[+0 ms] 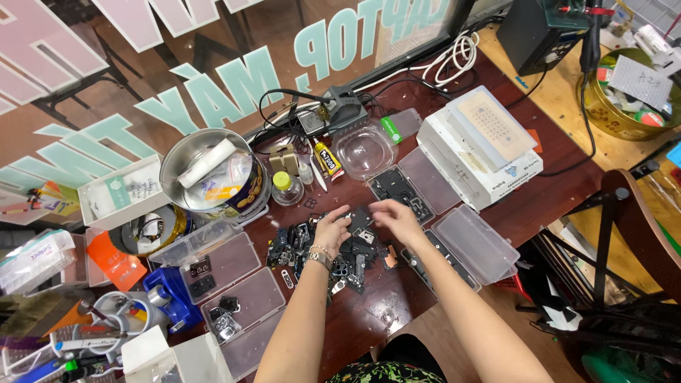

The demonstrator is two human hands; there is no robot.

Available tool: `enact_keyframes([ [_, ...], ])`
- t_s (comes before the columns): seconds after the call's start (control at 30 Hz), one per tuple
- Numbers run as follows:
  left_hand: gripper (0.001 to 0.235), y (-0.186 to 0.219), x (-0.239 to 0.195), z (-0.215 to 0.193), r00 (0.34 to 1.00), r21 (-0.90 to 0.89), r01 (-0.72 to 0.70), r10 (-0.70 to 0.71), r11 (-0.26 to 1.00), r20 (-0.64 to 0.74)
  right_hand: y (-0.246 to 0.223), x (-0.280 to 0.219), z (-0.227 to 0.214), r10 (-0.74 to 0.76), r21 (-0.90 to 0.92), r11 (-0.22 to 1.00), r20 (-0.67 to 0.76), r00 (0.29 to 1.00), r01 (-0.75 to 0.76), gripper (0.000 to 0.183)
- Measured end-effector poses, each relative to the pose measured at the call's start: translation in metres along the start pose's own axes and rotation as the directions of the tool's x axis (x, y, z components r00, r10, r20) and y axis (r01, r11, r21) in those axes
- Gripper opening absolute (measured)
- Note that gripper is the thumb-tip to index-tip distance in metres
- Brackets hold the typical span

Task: The person sorts small electronic components, primarily camera modules, from a central pile on a workbench into clear plastic storage boxes. They handle the parts by hand, picking them up, turning them over, and placing them into designated compartments.

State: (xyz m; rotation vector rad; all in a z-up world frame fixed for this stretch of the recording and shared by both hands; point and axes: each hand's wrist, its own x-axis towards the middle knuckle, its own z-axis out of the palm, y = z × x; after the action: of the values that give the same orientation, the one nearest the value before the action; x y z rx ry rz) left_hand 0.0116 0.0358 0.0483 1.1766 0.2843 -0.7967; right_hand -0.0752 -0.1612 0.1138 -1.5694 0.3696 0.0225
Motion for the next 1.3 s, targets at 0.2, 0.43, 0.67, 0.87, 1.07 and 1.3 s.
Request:
enact_keyframes([
  [0.2,0.037,0.011,-0.015,0.005,0.987,0.042,0.018,-0.024,0.999,0.159,0.023,-0.002,-0.009,0.233,0.196,0.957,-0.09,0.968,-0.212,0.032],
  [0.43,0.043,-0.013,0.014,0.012,0.997,0.207,0.038,-0.052,0.978,0.059,0.061,0.007,-0.026,0.249,0.089,0.967,-0.145,0.958,-0.238,0.027],
  [0.67,0.042,-0.025,0.056,0.028,0.998,0.28,0.025,-0.038,0.96,0.042,0.096,0.053,-0.074,0.33,0.405,0.9,-0.39,0.86,-0.162,0.038],
  [0.87,0.037,-0.019,0.072,0.055,0.998,0.415,-0.013,-0.012,0.91,0.056,0.101,0.093,-0.048,0.382,0.525,0.846,-0.477,0.792,-0.092,0.06],
  [1.07,0.038,-0.017,0.096,0.056,0.998,0.49,-0.01,-0.021,0.872,0.057,0.102,0.115,-0.016,0.362,0.601,0.797,-0.555,0.749,0.059,0.056],
  [1.3,0.045,-0.023,0.132,0.056,0.995,0.545,-0.066,0.015,0.836,0.097,0.058,0.114,-0.015,0.425,0.413,0.881,-0.477,0.769,-0.231,0.049],
])
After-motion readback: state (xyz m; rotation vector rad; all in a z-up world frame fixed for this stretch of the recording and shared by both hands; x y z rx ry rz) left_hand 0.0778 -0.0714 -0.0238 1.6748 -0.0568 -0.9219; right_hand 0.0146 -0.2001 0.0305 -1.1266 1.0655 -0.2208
